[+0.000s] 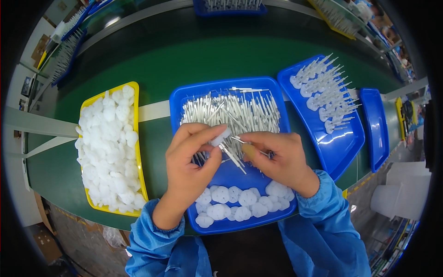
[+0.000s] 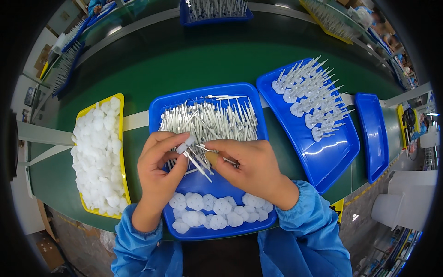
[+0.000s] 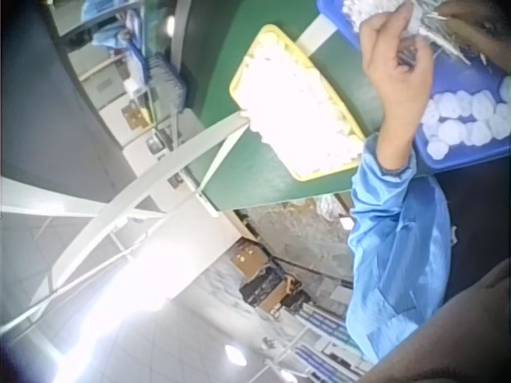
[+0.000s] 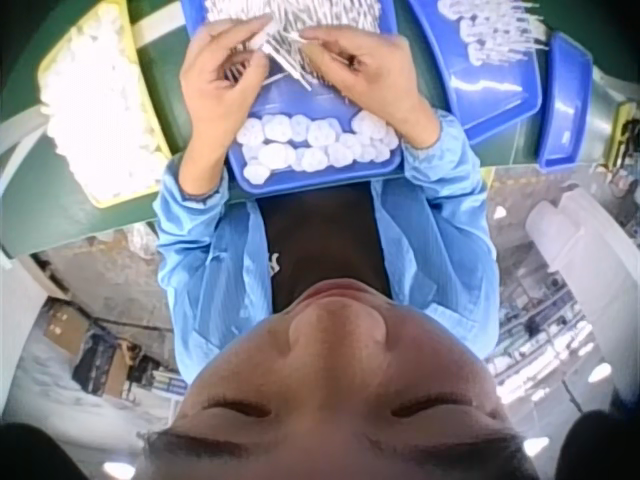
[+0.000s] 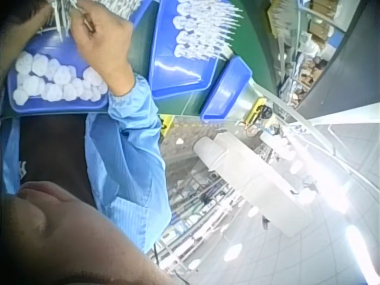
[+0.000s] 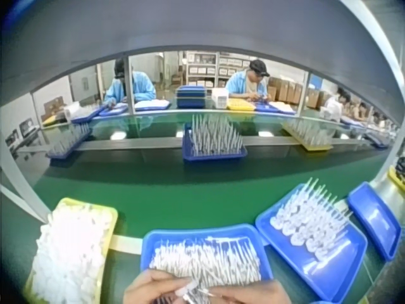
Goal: The person inserts white sticks into white cotton heads to assemble cotton swabs. They pick up a cotton head from a yellow tray and a stick from a blue tray, insert the stick into the head, and place the finished swab into a blue tray. The process is repeated continuously throughout the video.
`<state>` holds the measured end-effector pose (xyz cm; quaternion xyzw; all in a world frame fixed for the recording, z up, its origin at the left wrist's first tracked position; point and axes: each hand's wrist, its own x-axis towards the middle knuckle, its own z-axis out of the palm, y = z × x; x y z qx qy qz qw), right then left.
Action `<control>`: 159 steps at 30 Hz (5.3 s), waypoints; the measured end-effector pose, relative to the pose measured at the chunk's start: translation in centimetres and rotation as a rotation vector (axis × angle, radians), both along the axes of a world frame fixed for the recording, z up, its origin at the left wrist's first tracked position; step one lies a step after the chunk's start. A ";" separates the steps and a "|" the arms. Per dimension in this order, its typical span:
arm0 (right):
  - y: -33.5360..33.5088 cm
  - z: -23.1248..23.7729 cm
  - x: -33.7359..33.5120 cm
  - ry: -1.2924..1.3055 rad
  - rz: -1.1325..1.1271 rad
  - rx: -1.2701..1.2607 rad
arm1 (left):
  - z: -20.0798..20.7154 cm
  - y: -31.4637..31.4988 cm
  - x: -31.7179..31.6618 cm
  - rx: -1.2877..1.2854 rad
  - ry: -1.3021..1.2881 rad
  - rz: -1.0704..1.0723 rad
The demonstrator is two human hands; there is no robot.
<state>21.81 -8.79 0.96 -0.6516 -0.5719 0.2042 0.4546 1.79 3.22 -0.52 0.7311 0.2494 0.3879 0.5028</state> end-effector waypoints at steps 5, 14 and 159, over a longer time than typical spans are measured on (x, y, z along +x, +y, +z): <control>-0.1 -0.1 -0.4 0.044 -0.035 -0.020 | 0.6 -0.2 -0.2 0.156 0.101 0.004; 0.2 0.0 -0.4 0.006 -0.005 -0.041 | 0.4 -0.4 0.2 0.043 0.067 0.009; -6.2 2.7 4.8 -0.824 -0.288 0.089 | 2.7 -2.6 -0.9 0.643 0.452 -0.148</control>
